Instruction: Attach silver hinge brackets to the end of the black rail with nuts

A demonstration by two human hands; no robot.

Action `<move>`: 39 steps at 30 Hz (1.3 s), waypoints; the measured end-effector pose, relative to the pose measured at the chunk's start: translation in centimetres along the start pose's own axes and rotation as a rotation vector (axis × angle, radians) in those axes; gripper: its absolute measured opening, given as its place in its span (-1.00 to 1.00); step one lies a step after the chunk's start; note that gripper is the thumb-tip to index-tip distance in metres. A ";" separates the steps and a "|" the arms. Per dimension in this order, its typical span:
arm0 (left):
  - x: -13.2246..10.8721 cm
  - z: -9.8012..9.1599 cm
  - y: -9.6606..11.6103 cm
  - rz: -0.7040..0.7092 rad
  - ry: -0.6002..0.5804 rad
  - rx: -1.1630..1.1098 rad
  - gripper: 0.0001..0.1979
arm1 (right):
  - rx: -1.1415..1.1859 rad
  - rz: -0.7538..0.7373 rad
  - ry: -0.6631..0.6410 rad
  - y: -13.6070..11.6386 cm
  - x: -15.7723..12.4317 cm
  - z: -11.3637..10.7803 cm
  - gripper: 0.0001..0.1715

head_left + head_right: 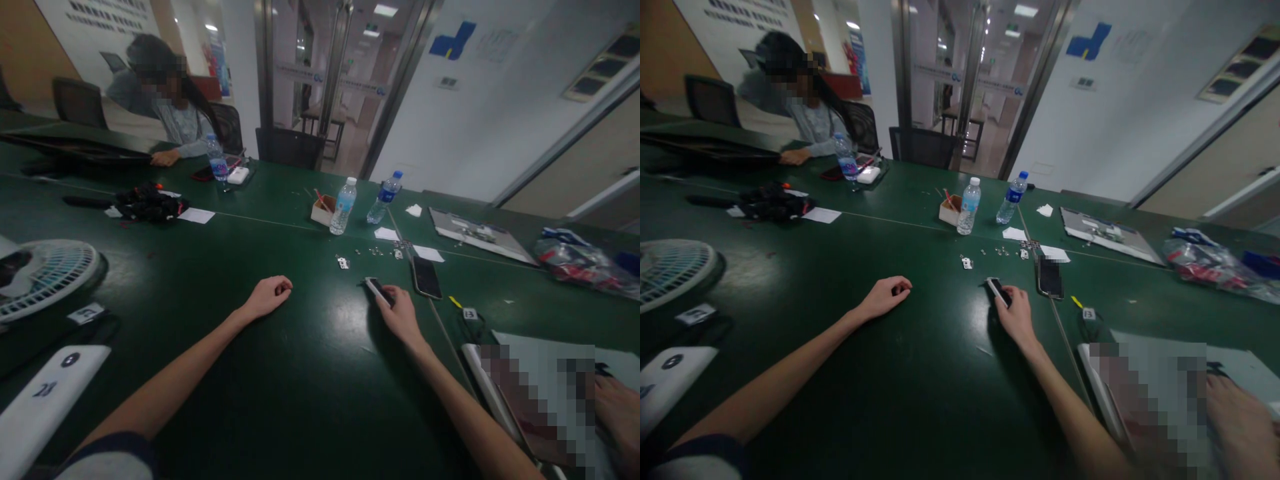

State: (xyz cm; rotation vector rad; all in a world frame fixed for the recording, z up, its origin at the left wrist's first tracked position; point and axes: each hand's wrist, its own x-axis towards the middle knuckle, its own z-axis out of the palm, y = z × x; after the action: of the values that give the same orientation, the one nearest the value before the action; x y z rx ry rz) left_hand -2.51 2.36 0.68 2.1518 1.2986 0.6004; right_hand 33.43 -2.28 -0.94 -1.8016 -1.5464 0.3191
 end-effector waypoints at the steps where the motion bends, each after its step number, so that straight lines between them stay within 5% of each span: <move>1: 0.0 0.0 0.0 0.007 -0.003 0.001 -0.79 | -0.009 -0.035 -0.067 -1.2 -1.5 0.1 -0.66; 8: -1.2 0.9 2.7 0.203 -0.130 0.056 -0.70 | 0.054 -0.310 -0.585 -9.9 -9.2 0.4 -0.54; 13: -2.4 2.2 5.6 0.370 -0.344 0.020 -0.74 | 0.078 -0.465 -0.930 -12.1 -8.1 -1.0 -0.62; 15: -2.4 2.3 6.1 0.376 -0.375 0.009 -0.75 | 0.033 -0.508 -0.826 -11.0 -5.2 -0.8 -0.66; 17: -2.5 2.1 6.3 0.356 -0.396 -0.004 -0.75 | -0.035 -0.431 -0.530 -8.7 -1.1 0.0 -0.64; 21: -2.8 2.0 7.1 0.313 -0.430 -0.014 -0.73 | -0.218 -0.128 -0.049 -1.8 8.1 2.2 -0.45; 24: -3.4 2.7 7.7 0.359 -0.423 -0.025 -0.75 | -0.290 0.070 0.118 2.4 12.9 3.6 -0.26; 31: -3.4 4.0 7.6 0.353 -0.442 -0.191 -0.79 | -0.166 0.124 0.182 6.6 16.9 5.5 -0.27; 39: -0.8 4.5 4.9 0.136 -0.071 -0.169 -0.78 | -0.261 -0.091 -0.106 4.4 17.8 7.8 -0.28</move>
State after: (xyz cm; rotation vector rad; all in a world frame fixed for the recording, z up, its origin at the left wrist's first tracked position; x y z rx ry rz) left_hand 3.16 -1.21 0.44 2.1130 1.0319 0.6580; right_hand 36.29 17.06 -4.63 -1.9297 -1.8082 0.1771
